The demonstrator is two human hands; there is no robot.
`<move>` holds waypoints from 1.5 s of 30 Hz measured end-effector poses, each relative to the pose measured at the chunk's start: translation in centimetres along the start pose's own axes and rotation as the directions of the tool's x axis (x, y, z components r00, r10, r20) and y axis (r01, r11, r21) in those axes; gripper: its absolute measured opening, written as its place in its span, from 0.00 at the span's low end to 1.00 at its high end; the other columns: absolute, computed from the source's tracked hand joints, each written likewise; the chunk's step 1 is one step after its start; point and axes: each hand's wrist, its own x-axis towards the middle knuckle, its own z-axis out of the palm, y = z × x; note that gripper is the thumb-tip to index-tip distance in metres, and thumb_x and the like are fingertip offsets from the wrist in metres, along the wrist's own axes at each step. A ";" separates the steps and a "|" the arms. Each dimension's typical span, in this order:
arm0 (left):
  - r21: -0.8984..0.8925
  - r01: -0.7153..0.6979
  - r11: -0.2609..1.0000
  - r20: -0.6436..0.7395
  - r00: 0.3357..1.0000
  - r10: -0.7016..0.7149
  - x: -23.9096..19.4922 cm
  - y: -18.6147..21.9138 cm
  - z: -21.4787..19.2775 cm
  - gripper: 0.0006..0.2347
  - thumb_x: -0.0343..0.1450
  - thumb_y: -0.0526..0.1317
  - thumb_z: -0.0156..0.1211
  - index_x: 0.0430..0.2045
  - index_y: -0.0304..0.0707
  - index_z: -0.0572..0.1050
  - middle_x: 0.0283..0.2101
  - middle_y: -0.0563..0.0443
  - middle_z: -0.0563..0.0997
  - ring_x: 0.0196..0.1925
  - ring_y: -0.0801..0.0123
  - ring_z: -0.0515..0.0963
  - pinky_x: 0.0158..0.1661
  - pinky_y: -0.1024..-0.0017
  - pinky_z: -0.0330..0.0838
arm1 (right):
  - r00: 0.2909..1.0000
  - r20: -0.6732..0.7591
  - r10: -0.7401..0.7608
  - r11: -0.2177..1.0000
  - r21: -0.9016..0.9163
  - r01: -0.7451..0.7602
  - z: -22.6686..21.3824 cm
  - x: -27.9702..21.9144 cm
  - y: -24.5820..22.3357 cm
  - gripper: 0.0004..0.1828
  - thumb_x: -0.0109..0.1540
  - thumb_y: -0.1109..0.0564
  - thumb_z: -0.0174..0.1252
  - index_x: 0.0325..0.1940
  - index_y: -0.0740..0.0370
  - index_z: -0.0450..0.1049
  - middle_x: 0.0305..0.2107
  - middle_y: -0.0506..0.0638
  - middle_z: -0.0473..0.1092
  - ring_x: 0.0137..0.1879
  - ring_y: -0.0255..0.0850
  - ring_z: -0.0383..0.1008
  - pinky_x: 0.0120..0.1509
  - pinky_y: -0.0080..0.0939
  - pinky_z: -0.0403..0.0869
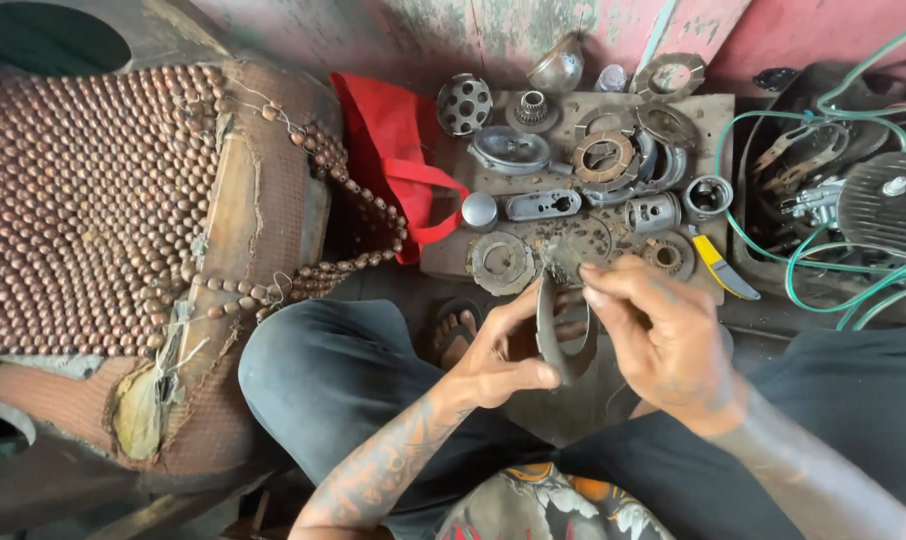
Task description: Scraping and cleaning a circular metal part, likely a clutch plate, using a small hand tool.
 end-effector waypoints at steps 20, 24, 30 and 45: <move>-0.220 -0.231 0.948 0.021 0.970 0.241 1.1 -5.3 -1.9 0.25 0.76 0.44 0.55 0.68 0.27 0.65 0.54 0.35 0.77 0.58 0.61 0.75 0.59 0.51 0.72 | 0.995 -0.039 -0.088 0.996 0.011 0.089 0.2 0.6 0.2 0.11 0.65 0.64 0.57 0.28 0.59 0.75 0.13 0.48 0.64 0.16 0.41 0.64 0.26 0.38 0.66; -0.288 -0.226 0.931 0.022 0.970 0.242 0.9 -4.4 -1.0 0.23 0.77 0.44 0.53 0.65 0.24 0.68 0.46 0.39 0.80 0.49 0.71 0.75 0.53 0.58 0.75 | 0.997 -0.048 -0.053 0.999 0.009 0.053 0.7 -0.3 -0.2 0.10 0.65 0.63 0.57 0.28 0.60 0.75 0.13 0.49 0.62 0.16 0.43 0.63 0.25 0.40 0.67; -0.317 -0.201 0.927 0.035 0.974 0.223 1.0 -4.0 -0.4 0.23 0.78 0.47 0.52 0.63 0.26 0.70 0.36 0.45 0.78 0.40 0.76 0.75 0.47 0.67 0.75 | 0.995 -0.019 -0.095 0.995 0.012 0.096 0.4 -0.5 0.2 0.08 0.65 0.63 0.56 0.32 0.57 0.77 0.15 0.49 0.65 0.18 0.43 0.66 0.26 0.41 0.69; -0.065 -0.229 0.971 -0.040 0.973 0.227 1.7 -1.3 0.1 0.28 0.75 0.50 0.62 0.66 0.29 0.67 0.49 0.46 0.78 0.52 0.74 0.73 0.58 0.62 0.72 | 0.997 -0.071 -0.044 0.999 -0.017 0.043 -0.3 0.9 2.8 0.11 0.67 0.64 0.58 0.30 0.64 0.74 0.15 0.54 0.64 0.19 0.48 0.64 0.29 0.45 0.67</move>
